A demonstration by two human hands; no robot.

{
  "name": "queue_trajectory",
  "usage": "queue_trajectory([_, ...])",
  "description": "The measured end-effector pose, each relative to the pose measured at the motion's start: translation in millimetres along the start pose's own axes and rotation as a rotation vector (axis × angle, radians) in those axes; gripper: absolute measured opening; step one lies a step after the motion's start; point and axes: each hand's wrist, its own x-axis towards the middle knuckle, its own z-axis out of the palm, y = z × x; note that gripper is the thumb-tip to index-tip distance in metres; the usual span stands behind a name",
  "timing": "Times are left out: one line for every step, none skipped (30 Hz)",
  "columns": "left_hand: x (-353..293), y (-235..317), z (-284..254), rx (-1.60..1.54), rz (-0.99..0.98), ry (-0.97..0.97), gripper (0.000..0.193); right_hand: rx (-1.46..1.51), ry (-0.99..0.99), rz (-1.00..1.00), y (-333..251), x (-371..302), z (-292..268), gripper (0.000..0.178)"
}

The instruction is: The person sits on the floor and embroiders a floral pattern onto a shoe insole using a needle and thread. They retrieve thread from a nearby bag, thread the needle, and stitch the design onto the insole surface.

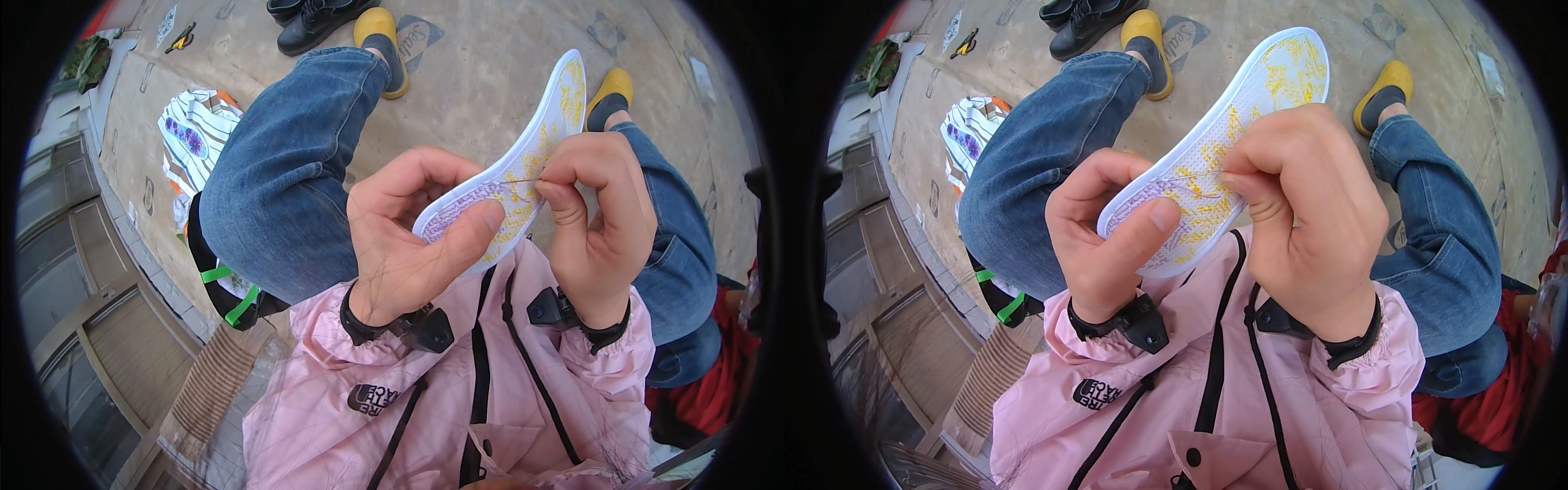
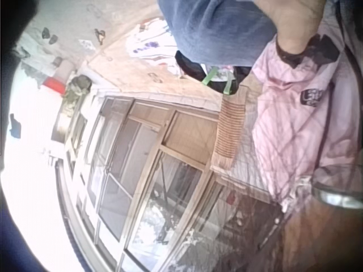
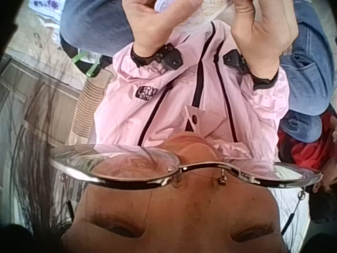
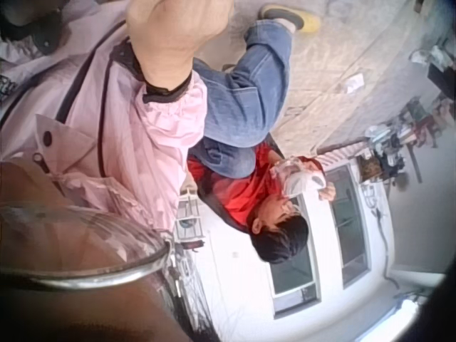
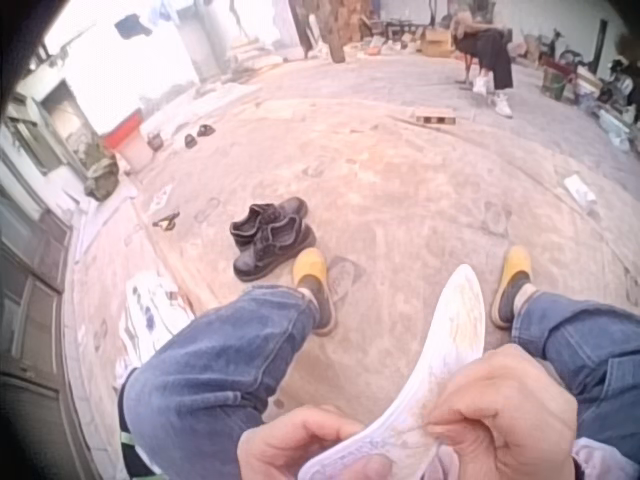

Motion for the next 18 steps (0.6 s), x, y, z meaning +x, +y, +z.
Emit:
queue_trajectory([-0.5,0.9,0.2,-0.003,-0.003,0.014,0.025,-0.003,-0.014,0.009,1.1,1.5,-2.9,0.013])
queue_trajectory([-0.6,0.2,0.3,-0.011,-0.007,0.005,0.025,-0.004,-0.019,0.019,0.5,1.2,-2.4,0.015])
queue_trajectory([-0.6,-0.6,0.5,-0.019,-0.011,-0.004,0.025,-0.005,-0.024,0.028,0.0,1.1,-2.1,0.018])
queue_trajectory([-0.5,-1.3,0.6,-0.027,-0.016,-0.012,0.024,-0.006,-0.030,0.037,-0.4,1.1,-1.5,0.021])
queue_trajectory([-0.3,-1.6,1.2,-0.015,-0.010,-0.012,0.024,-0.013,-0.036,0.040,-0.6,1.1,-1.0,0.024])
queue_trajectory([0.0,-1.8,1.8,-0.003,-0.005,-0.013,0.023,-0.007,-0.039,0.046,-1.6,0.9,0.2,0.026])
queue_trajectory([0.3,-2.1,2.4,0.009,0.001,-0.013,0.023,-0.001,-0.041,0.053,-2.5,0.7,1.1,0.028])
queue_trajectory([0.6,-3.2,2.3,0.026,0.004,-0.025,0.023,0.018,-0.039,0.061,-4.3,-0.3,3.3,0.030])
queue_trajectory([1.0,-4.8,2.1,0.043,0.007,-0.037,0.022,0.037,-0.037,0.069,-5.4,-1.4,4.9,0.032])
queue_trajectory([1.4,-6.0,2.1,0.060,0.010,-0.050,0.022,0.039,-0.032,0.069,-5.1,-2.1,6.0,0.031])
queue_trajectory([1.6,-6.1,2.6,0.087,0.038,-0.032,0.021,0.043,-0.027,0.068,-4.4,-2.3,7.5,0.030])
queue_trajectory([1.7,-6.3,3.9,0.114,0.066,-0.014,0.020,0.025,-0.021,0.059,-3.5,-2.7,8.4,0.027])
queue_trajectory([1.8,-6.9,5.2,0.141,0.095,0.004,0.019,0.006,-0.015,0.051,-2.5,-2.9,9.1,0.024])
queue_trajectory([2.7,-8.5,6.8,0.211,0.134,0.038,0.017,-0.034,-0.008,0.034,-1.7,-2.5,9.6,0.019])
queue_trajectory([4.0,-12.0,8.5,0.281,0.174,0.071,0.016,-0.039,0.005,0.025,-2.5,-2.5,9.8,0.017])
queue_trajectory([5.3,-15.4,10.0,0.351,0.213,0.105,0.014,-0.043,0.017,0.018,-3.4,-3.1,10.5,0.015])
queue_trajectory([6.5,-18.9,11.4,0.360,0.248,0.107,0.015,-0.016,0.034,0.019,-7.2,-4.7,11.2,0.016])
queue_trajectory([7.8,-22.3,12.7,0.369,0.282,0.109,0.015,-0.001,0.039,0.021,-8.3,-5.7,11.8,0.016])
